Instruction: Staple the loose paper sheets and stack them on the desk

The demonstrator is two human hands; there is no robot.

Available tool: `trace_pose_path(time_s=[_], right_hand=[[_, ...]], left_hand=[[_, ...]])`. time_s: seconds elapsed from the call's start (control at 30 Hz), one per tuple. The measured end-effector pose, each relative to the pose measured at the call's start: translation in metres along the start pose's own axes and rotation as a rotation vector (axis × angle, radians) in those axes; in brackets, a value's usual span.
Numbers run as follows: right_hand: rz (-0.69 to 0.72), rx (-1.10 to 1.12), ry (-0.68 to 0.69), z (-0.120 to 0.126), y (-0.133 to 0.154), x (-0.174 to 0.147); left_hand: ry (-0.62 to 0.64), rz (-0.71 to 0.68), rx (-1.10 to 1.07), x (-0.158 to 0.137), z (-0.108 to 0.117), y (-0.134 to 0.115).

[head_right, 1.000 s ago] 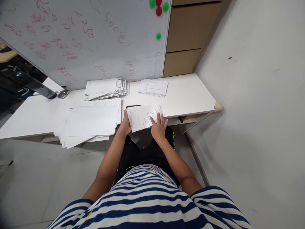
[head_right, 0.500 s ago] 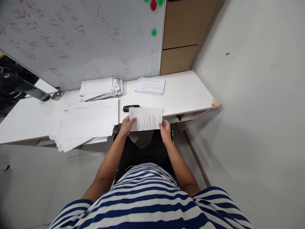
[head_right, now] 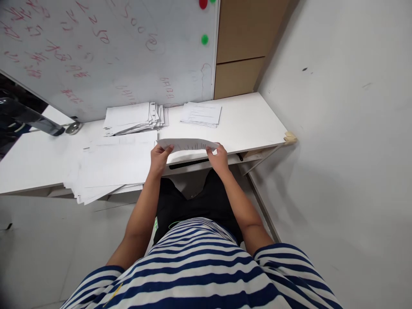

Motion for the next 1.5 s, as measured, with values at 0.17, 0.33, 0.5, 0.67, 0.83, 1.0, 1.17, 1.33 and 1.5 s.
trace_pose_path(time_s=[0.17, 0.33, 0.5, 0.67, 0.83, 1.0, 1.17, 1.33, 1.5], right_hand=[[0.133, -0.256, 0.05, -0.029, 0.002, -0.002], [0.158, -0.297, 0.049, -0.038, 0.002, -0.007], [0.072, -0.164, 0.025, -0.029, -0.005, -0.016], [-0.153, 0.09, 0.041, -0.001, -0.023, -0.042], [-0.436, 0.369, 0.025, 0.019, -0.068, -0.071], [-0.562, 0.434, -0.051, 0.029, -0.092, -0.087], [-0.593, 0.45, -0.064, 0.028, -0.084, -0.085], [-0.584, 0.49, -0.075, 0.026, -0.078, -0.076], [-0.553, 0.464, -0.042, 0.02, -0.08, -0.07]], left_hand=[[-0.073, 0.036, 0.09, -0.007, 0.012, 0.021], [-0.132, 0.033, 0.099, -0.011, 0.019, 0.028], [-0.123, 0.042, 0.089, -0.014, 0.016, 0.022], [0.003, 0.013, 0.105, -0.015, 0.002, 0.005], [0.055, -0.163, 0.518, 0.007, -0.004, -0.006], [0.232, -0.146, 1.103, 0.037, -0.012, 0.022], [0.283, -0.092, 1.25, 0.047, -0.009, 0.037], [0.36, -0.086, 1.214, 0.052, -0.006, 0.039], [0.379, -0.095, 1.175, 0.054, -0.004, 0.04]])
Point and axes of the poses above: each hand's wrist, its own x-axis towards the middle knuckle, its own z-axis out of the back of the hand, y = z × x, the point moved 6 cm from there along x, towards the middle knuckle, and after that the axes turned 5 degrees about -x, right-handed, at the moved point
